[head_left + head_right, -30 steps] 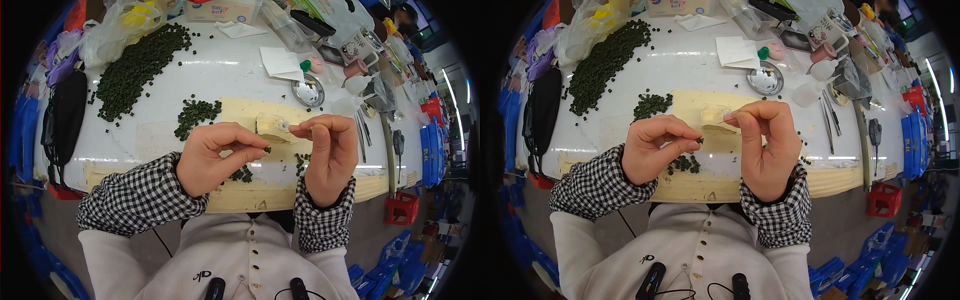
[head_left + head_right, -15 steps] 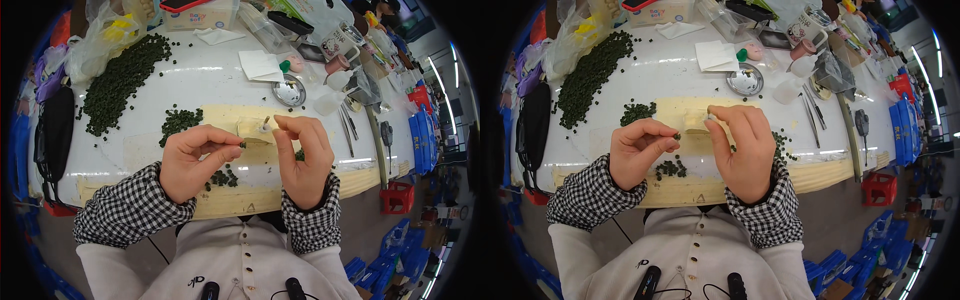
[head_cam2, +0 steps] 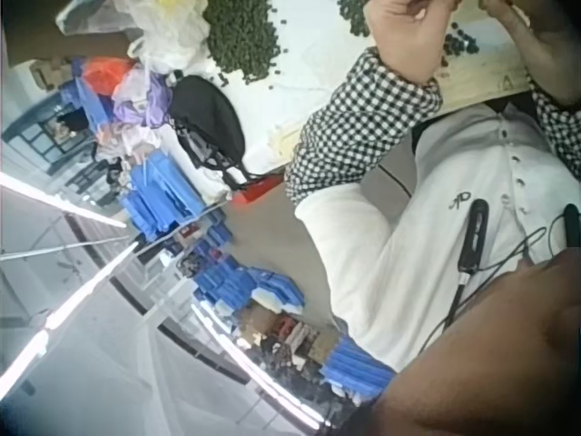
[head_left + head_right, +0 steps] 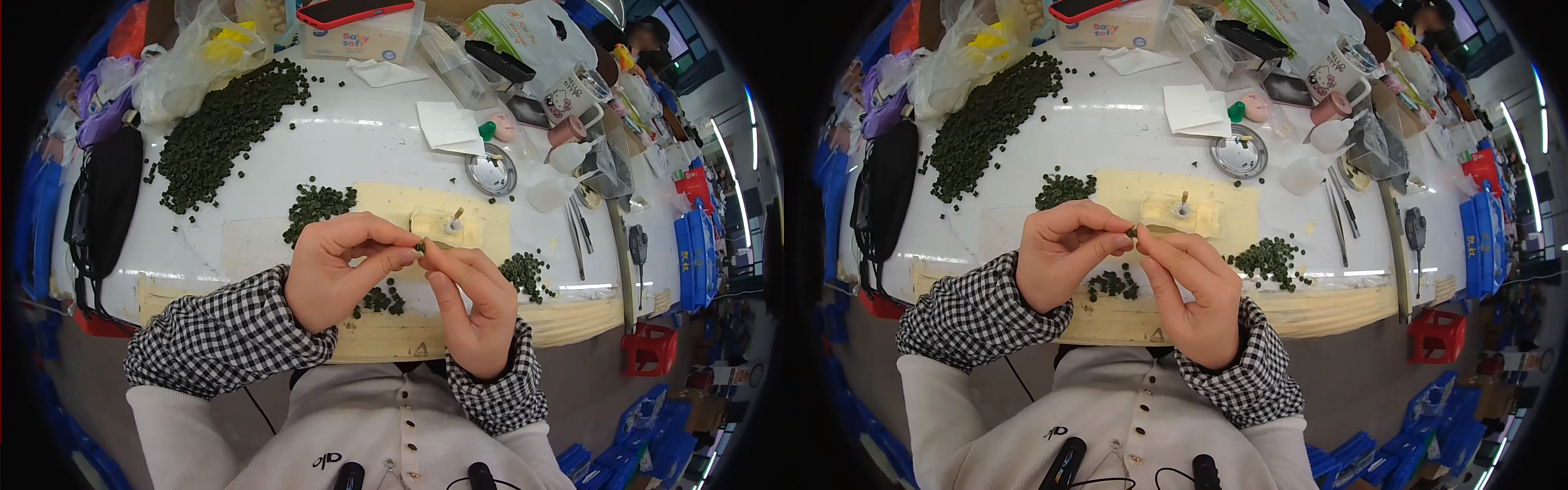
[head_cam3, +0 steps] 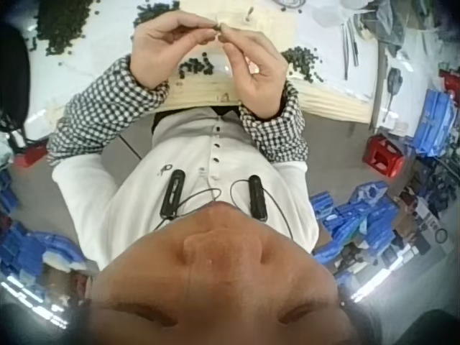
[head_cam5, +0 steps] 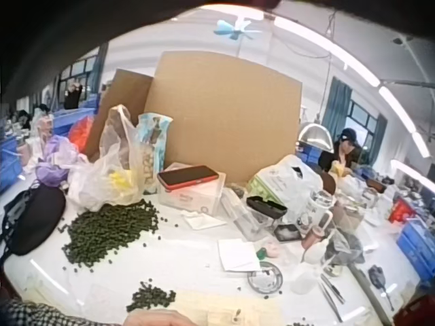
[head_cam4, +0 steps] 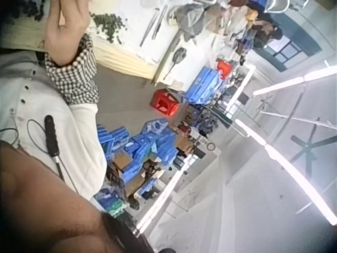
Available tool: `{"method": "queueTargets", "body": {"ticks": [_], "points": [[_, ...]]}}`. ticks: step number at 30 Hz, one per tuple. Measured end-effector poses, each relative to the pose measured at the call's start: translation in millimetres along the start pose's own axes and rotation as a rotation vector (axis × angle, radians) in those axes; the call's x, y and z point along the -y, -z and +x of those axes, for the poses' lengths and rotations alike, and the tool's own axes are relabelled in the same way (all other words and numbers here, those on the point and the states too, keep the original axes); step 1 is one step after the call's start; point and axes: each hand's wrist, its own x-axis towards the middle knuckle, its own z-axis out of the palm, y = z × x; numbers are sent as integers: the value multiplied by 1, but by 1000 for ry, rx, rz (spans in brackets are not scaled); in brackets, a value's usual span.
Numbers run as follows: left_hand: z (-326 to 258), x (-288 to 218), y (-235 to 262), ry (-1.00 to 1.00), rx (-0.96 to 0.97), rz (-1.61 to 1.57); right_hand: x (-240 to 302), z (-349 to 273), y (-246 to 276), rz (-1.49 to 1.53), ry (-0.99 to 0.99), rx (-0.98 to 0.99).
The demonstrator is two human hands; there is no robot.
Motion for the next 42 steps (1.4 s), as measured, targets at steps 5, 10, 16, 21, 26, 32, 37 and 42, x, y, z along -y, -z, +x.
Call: {"method": "queueTargets", "body": {"ticks": [5, 10, 16, 21, 26, 32, 37, 42], "points": [[0, 4, -1, 7, -13, -6, -4, -2, -2, -72, 68, 3], [-1, 0, 1, 10, 29, -13, -4, 0, 1, -159, 148, 32], [-2, -1, 2, 2, 60, 29, -4, -1, 3, -207, 176, 47], [2, -7, 5, -97, 104, 148, -7, -2, 4, -173, 191, 26], [3, -7, 5, -108, 110, 137, -9, -3, 2, -152, 207, -12], [3, -1, 3, -142, 51, 121, -8, -3, 2, -164, 208, -15], [3, -6, 4, -94, 110, 124, -8, -3, 2, -156, 204, -19], [3, -2, 2, -113, 56, 90, -12, -3, 2, -143, 215, -25]]}}
